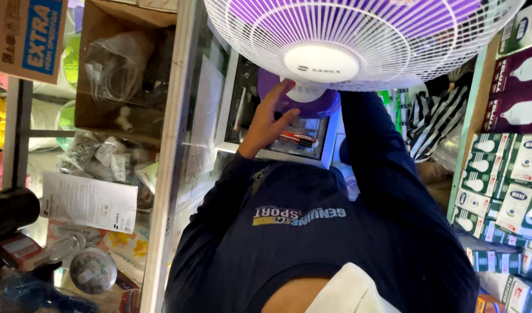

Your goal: The person assembles a small electric fan by attaching the blades to the motor unit, fitting the plastic safety guards, and using a screwdriver to secure the base components.

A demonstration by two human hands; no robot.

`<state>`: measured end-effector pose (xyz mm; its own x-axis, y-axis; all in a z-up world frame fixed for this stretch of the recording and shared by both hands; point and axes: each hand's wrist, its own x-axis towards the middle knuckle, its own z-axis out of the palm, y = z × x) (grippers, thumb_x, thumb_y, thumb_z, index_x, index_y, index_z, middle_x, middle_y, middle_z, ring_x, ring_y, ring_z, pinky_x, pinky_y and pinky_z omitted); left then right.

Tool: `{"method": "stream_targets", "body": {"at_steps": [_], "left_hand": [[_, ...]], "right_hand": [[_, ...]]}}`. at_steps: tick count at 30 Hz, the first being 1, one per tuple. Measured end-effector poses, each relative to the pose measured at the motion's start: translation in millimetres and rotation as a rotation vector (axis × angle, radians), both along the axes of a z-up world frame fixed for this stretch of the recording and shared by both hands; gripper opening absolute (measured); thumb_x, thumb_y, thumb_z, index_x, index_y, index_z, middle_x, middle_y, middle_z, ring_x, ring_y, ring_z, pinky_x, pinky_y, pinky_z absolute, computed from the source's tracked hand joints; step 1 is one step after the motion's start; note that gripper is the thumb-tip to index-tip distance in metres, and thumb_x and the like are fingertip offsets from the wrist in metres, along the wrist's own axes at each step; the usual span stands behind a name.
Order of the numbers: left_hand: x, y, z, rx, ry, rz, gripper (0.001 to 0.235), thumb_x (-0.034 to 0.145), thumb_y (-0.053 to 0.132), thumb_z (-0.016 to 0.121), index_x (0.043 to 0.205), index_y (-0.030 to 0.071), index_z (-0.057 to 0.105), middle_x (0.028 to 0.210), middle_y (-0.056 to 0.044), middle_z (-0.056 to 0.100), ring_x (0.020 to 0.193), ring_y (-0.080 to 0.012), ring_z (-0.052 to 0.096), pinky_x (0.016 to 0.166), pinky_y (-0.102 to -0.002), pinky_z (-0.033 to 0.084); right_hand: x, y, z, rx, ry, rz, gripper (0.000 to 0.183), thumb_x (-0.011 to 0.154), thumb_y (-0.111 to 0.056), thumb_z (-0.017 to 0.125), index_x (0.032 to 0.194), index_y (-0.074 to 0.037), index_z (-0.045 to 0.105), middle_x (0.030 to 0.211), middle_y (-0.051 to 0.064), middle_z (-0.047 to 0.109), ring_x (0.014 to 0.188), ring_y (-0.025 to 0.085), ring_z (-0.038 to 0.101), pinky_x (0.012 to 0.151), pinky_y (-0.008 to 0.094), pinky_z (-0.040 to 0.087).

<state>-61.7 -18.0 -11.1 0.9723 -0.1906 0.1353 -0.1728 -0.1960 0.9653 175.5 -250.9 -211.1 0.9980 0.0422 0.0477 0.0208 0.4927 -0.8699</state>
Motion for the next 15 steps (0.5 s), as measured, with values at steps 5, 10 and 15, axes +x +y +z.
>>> {"method": "stream_targets", "body": {"at_steps": [5, 10, 15], "left_hand": [[2, 5, -24, -0.212, 0.05, 0.034, 0.066, 0.1, 0.009, 0.069, 0.157, 0.004, 0.035, 0.155, -0.014, 0.049, 0.143, -0.0243, 0.051, 0.112, -0.037, 0.05], [25, 28, -63, -0.122, -0.043, 0.261, 0.038, 0.109, 0.012, 0.066, 0.144, 0.002, 0.059, 0.136, -0.013, 0.062, 0.125, -0.0237, 0.063, 0.113, -0.037, 0.052], [69, 50, -57, -0.325, -0.169, 0.442, 0.048, 0.11, 0.029, 0.062, 0.149, 0.005, 0.047, 0.139, -0.01, 0.059, 0.125, -0.0234, 0.063, 0.106, -0.04, 0.055]], "right_hand": [[-13, -4, -1, 0.01, 0.012, -0.021, 0.05, 0.106, -0.03, 0.055, 0.147, -0.003, 0.043, 0.146, 0.016, 0.054, 0.135, 0.031, 0.057, 0.118, 0.044, 0.048], [-20, -6, 0, 0.021, 0.0, -0.01, 0.05, 0.108, -0.03, 0.051, 0.149, -0.004, 0.041, 0.15, 0.016, 0.053, 0.138, 0.031, 0.056, 0.12, 0.044, 0.047], [-30, -24, -22, 0.029, -0.01, -0.027, 0.05, 0.111, -0.031, 0.047, 0.152, -0.004, 0.04, 0.153, 0.015, 0.051, 0.14, 0.03, 0.054, 0.123, 0.045, 0.046]]}}
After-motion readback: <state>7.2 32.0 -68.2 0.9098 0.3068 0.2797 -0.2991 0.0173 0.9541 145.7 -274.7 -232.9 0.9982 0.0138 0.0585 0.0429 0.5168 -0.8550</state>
